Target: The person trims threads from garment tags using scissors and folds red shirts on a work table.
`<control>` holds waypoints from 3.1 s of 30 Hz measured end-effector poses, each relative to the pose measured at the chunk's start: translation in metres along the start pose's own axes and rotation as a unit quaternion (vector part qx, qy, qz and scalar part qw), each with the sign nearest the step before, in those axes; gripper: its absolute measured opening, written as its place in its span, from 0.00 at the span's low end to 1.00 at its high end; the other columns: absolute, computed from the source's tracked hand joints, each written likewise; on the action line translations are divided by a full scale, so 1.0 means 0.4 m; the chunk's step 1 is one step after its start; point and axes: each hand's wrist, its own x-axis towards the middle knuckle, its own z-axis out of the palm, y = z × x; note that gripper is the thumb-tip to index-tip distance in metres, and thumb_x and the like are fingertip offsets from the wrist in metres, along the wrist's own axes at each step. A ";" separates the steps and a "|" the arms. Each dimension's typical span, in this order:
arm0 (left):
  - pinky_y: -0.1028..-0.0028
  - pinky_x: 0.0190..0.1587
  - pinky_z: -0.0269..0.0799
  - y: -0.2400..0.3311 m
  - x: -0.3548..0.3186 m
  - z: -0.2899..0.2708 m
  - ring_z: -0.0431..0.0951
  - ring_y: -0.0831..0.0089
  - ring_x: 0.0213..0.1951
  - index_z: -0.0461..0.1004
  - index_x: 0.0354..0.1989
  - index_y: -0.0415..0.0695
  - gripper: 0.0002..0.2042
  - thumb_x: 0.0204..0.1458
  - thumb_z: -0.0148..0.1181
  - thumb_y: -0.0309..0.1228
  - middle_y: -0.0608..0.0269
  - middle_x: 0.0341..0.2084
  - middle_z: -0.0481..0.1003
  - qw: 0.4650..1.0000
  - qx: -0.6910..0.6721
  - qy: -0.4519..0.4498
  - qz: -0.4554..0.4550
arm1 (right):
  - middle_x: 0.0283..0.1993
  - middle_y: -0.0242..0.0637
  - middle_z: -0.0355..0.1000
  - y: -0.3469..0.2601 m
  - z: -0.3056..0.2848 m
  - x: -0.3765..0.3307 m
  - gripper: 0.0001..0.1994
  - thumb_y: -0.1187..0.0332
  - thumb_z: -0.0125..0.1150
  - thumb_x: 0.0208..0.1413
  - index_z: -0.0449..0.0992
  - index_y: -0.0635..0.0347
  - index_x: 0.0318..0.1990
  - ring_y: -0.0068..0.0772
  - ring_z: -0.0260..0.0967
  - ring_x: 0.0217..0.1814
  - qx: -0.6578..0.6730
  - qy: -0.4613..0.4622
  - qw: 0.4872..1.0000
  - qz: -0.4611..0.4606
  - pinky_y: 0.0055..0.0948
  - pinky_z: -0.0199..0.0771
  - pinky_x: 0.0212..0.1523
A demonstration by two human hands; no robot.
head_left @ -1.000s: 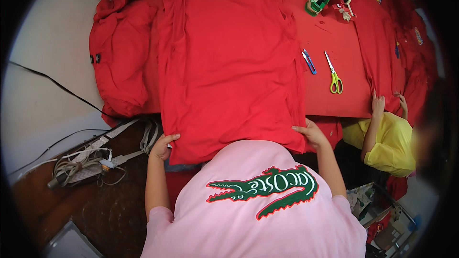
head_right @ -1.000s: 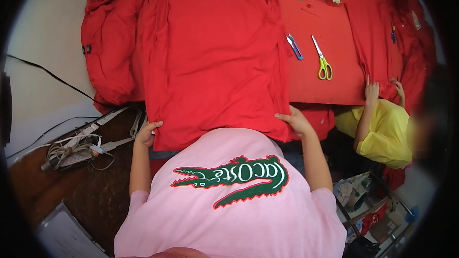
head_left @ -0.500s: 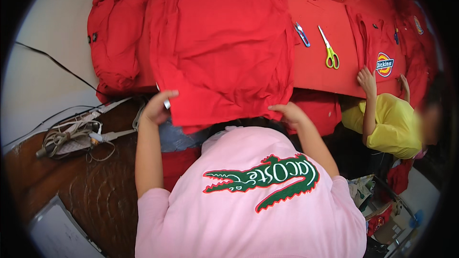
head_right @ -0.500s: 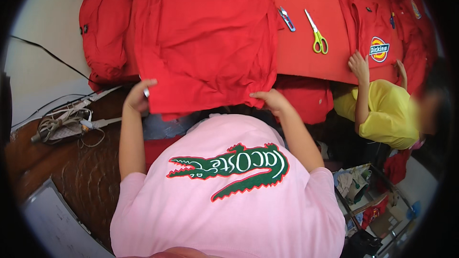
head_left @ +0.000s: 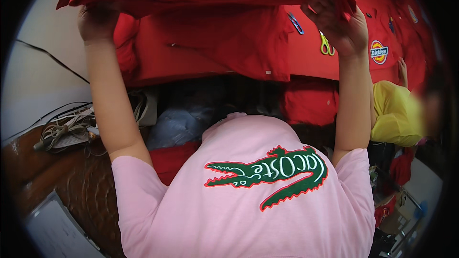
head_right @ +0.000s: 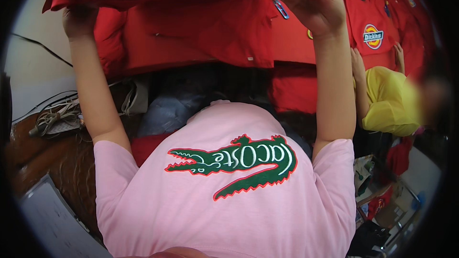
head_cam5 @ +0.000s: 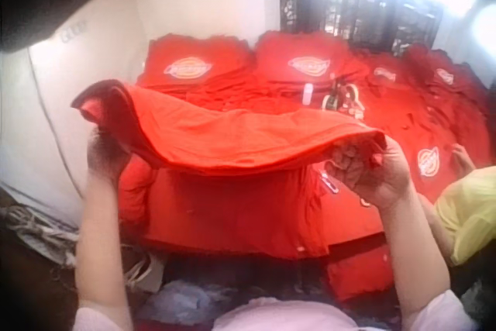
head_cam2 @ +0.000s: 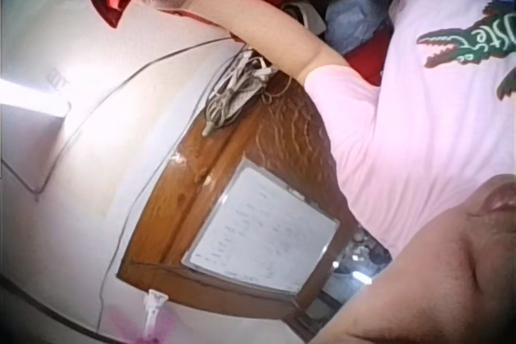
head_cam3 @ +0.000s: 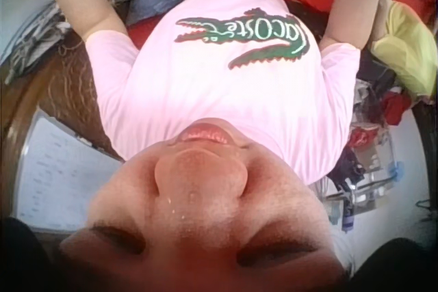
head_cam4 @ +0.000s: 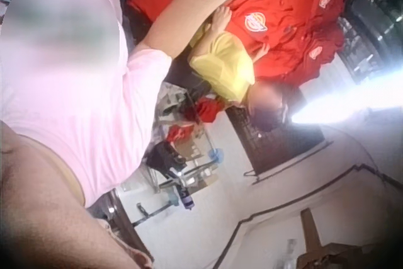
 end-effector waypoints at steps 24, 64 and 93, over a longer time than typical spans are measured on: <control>0.58 0.58 0.76 -0.379 -0.754 -0.293 0.80 0.59 0.53 0.71 0.61 0.39 0.27 0.51 0.66 0.35 0.56 0.53 0.79 0.752 0.266 0.558 -0.231 | 0.53 0.44 0.79 0.464 -0.399 -0.314 0.31 0.69 0.79 0.47 0.74 0.68 0.59 0.37 0.78 0.54 -0.520 0.389 0.760 -0.016 0.35 0.74 0.61; 0.56 0.64 0.68 -0.871 -0.028 -0.343 0.75 0.53 0.59 0.66 0.68 0.48 0.31 0.53 0.62 0.28 0.53 0.59 0.73 0.252 0.958 -0.127 -0.046 | 0.47 0.37 0.82 0.162 0.306 0.436 0.11 0.70 0.70 0.59 0.81 0.63 0.47 0.30 0.80 0.47 -0.233 0.171 0.949 0.125 0.31 0.81 0.53; 0.52 0.62 0.69 -0.690 -0.065 -0.114 0.76 0.48 0.56 0.77 0.49 0.47 0.19 0.47 0.59 0.17 0.48 0.50 0.78 0.535 0.818 -0.144 -0.157 | 0.48 0.39 0.82 0.140 0.359 0.425 0.12 0.67 0.68 0.61 0.82 0.65 0.47 0.29 0.80 0.49 -0.083 -0.004 0.996 0.010 0.30 0.79 0.55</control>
